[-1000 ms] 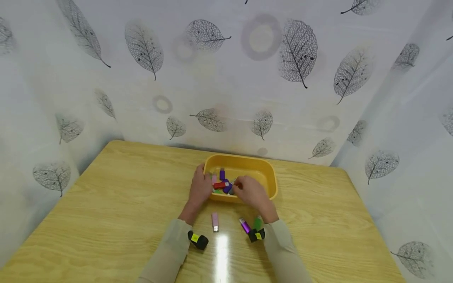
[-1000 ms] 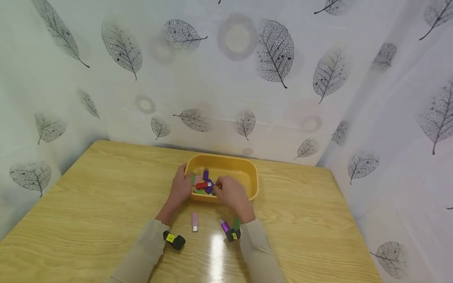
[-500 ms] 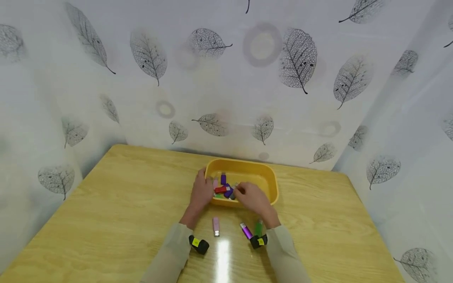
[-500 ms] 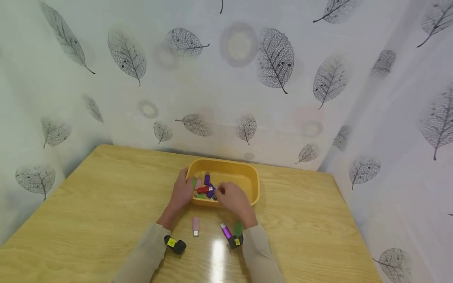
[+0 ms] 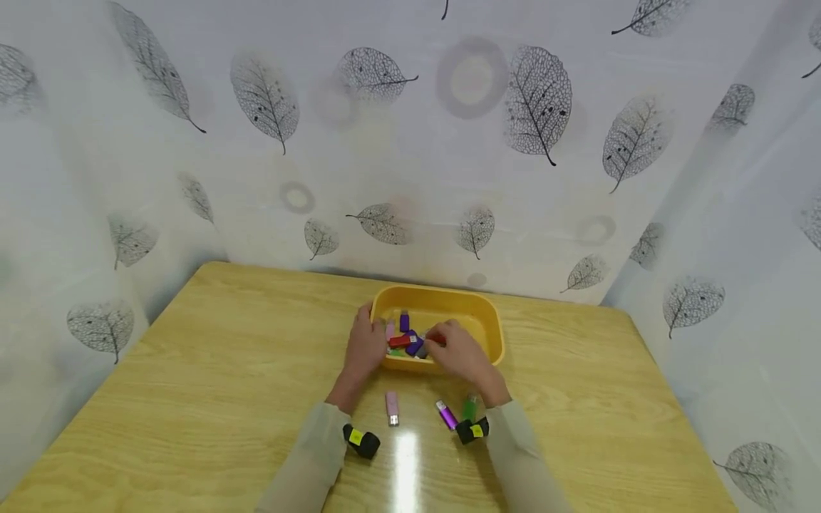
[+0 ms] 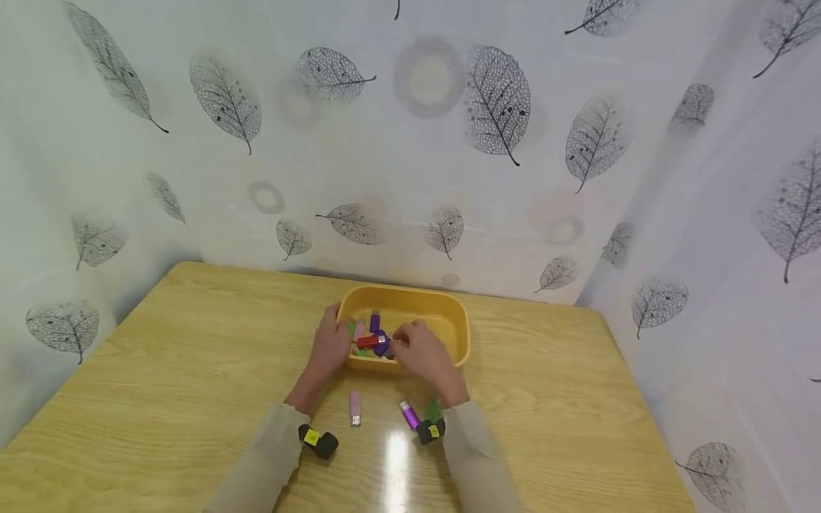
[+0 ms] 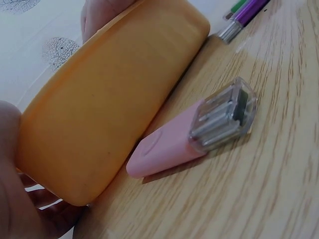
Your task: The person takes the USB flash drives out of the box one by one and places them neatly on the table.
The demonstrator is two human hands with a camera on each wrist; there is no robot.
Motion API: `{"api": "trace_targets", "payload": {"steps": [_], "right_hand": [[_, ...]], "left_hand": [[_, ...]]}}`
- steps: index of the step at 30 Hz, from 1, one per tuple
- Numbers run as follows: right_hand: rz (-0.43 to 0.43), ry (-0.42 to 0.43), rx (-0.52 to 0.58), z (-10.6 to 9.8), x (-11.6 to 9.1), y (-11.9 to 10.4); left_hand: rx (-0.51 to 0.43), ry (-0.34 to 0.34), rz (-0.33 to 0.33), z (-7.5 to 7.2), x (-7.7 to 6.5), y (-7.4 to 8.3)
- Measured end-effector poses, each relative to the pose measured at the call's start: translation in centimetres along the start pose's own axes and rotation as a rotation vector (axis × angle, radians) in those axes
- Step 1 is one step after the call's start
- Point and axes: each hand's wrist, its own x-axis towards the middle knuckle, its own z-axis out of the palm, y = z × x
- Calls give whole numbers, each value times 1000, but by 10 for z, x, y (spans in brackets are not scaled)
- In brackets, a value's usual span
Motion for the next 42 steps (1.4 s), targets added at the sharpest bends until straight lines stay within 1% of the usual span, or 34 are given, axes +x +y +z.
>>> {"api": "trace_targets", "payload": {"steps": [2, 4, 7, 10, 12, 16, 19, 23, 27, 30, 32, 35, 38, 42], "right_hand": [[-9, 17, -11, -5, 0, 3], [7, 25, -44, -10, -1, 8], [47, -26, -61, -16, 0, 18], [84, -94, -24, -18, 1, 25], [95, -119, -2, -19, 3, 27], [100, -131, -3, -18, 4, 29], [105, -141, -10, -16, 6, 30], [95, -148, -27, -15, 10, 29], [88, -172, -20, -13, 15, 27], [116, -200, 9, -10, 16, 27], [141, -207, 9, -9, 16, 27], [176, -212, -1, -8, 16, 27], [193, -207, -6, -9, 16, 26], [212, -212, -31, -10, 16, 24]], "left_hand": [[4, -6, -7, 1, -1, 0], [7, -17, -15, 3, -1, 0], [1, -21, -11, 4, -1, 1], [3, -15, -7, 5, -2, 2], [11, -12, -12, 5, -2, 3], [30, -14, -31, 6, -3, 3], [28, -16, -38, 6, -4, 2], [22, -1, -41, 3, -4, 2], [16, 10, -39, -1, -3, 2], [15, 6, -41, -3, -4, 2], [16, 0, -45, -4, -4, 2], [15, -11, -58, -4, -4, 2], [9, -15, -67, -3, -2, 2], [20, -7, -57, -3, 1, 1]]}}
